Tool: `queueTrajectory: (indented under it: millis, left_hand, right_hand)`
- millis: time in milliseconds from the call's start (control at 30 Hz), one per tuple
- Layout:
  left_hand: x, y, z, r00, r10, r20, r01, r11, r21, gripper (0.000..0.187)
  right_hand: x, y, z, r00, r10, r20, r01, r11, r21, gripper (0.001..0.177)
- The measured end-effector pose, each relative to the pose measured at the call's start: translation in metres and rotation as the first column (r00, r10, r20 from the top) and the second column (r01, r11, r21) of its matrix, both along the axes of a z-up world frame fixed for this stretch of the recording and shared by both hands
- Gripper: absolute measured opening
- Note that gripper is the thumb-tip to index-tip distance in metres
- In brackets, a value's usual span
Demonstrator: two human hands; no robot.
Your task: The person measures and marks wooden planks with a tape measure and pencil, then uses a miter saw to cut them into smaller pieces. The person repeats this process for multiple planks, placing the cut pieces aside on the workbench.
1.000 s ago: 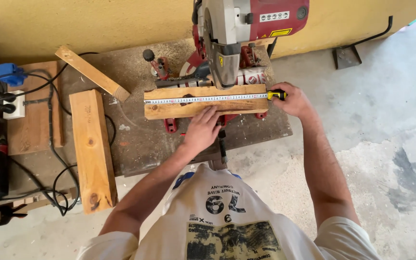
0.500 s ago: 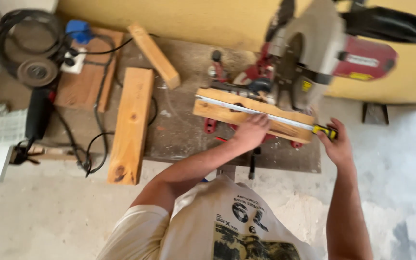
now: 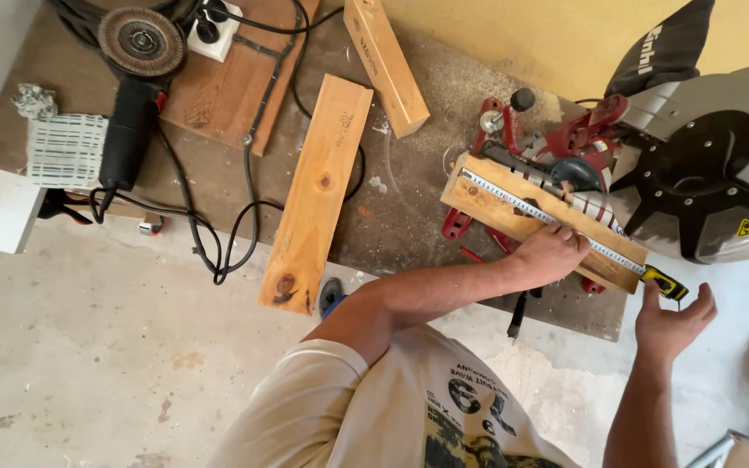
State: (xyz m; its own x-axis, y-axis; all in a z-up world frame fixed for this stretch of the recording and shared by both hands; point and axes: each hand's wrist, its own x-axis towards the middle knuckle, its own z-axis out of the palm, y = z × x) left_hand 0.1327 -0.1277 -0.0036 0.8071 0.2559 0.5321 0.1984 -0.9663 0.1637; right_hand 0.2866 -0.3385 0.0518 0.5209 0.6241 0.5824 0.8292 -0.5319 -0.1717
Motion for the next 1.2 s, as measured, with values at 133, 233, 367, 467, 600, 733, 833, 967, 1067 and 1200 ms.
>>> queueTrajectory:
  millis: [133, 233, 367, 467, 600, 733, 833, 967, 1067, 1200]
  left_hand:
    - [-0.003, 0.010, 0.004, 0.996, -0.078, -0.050, 0.076, 0.996, -0.054, 0.024]
    - [0.007, 0.011, -0.006, 0.990, -0.140, 0.002, 0.140, 0.988, -0.068, 0.029]
    - [0.026, 0.003, -0.036, 0.933, -0.018, 0.360, 0.052, 0.995, -0.087, 0.027]
    - [0.023, 0.008, -0.042, 0.953, -0.071, 0.294, 0.117, 0.983, -0.140, 0.025]
    - [0.014, 0.022, -0.041, 0.987, -0.153, 0.044, 0.160, 0.950, -0.268, 0.025]
    - [-0.009, 0.040, 0.005, 0.924, -0.252, -0.287, 0.128, 0.912, -0.390, 0.034]
    - [-0.017, 0.043, 0.024, 0.863, -0.259, -0.434, 0.064, 0.907, -0.416, 0.044]
    - [-0.030, 0.034, 0.039, 0.915, -0.185, -0.360, 0.078, 0.954, -0.291, 0.044]
    - [-0.030, 0.030, 0.023, 0.961, -0.103, -0.257, 0.068, 0.988, -0.141, 0.043]
    - [-0.019, 0.029, -0.012, 0.998, -0.041, -0.042, 0.042, 0.998, 0.040, 0.038]
  right_hand:
    - [-0.033, 0.007, -0.011, 0.959, 0.169, 0.227, -0.184, 0.982, 0.046, 0.016]
    - [-0.061, 0.007, -0.082, 0.964, 0.026, -0.265, -0.072, 0.984, -0.164, 0.008]
    - [-0.100, 0.036, -0.177, 0.910, 0.402, -0.103, -0.413, 0.856, -0.311, 0.015]
    - [-0.119, 0.063, -0.192, 0.870, 0.491, -0.033, -0.471, 0.810, -0.349, 0.017]
    - [-0.155, 0.101, -0.171, 0.874, 0.484, -0.039, -0.465, 0.811, -0.354, 0.017]
    - [-0.169, 0.117, -0.164, 0.892, 0.447, 0.064, -0.413, 0.865, -0.284, 0.009]
    - [-0.168, 0.122, -0.188, 0.892, 0.447, 0.069, -0.436, 0.891, -0.126, 0.011]
    - [-0.163, 0.098, -0.159, 0.849, 0.485, -0.209, -0.517, 0.844, -0.141, 0.020]
    - [-0.151, 0.055, -0.117, 0.716, 0.433, -0.547, -0.553, 0.831, -0.066, 0.021]
    - [-0.103, 0.013, -0.082, 0.481, 0.520, -0.706, -0.441, 0.840, 0.318, 0.024]
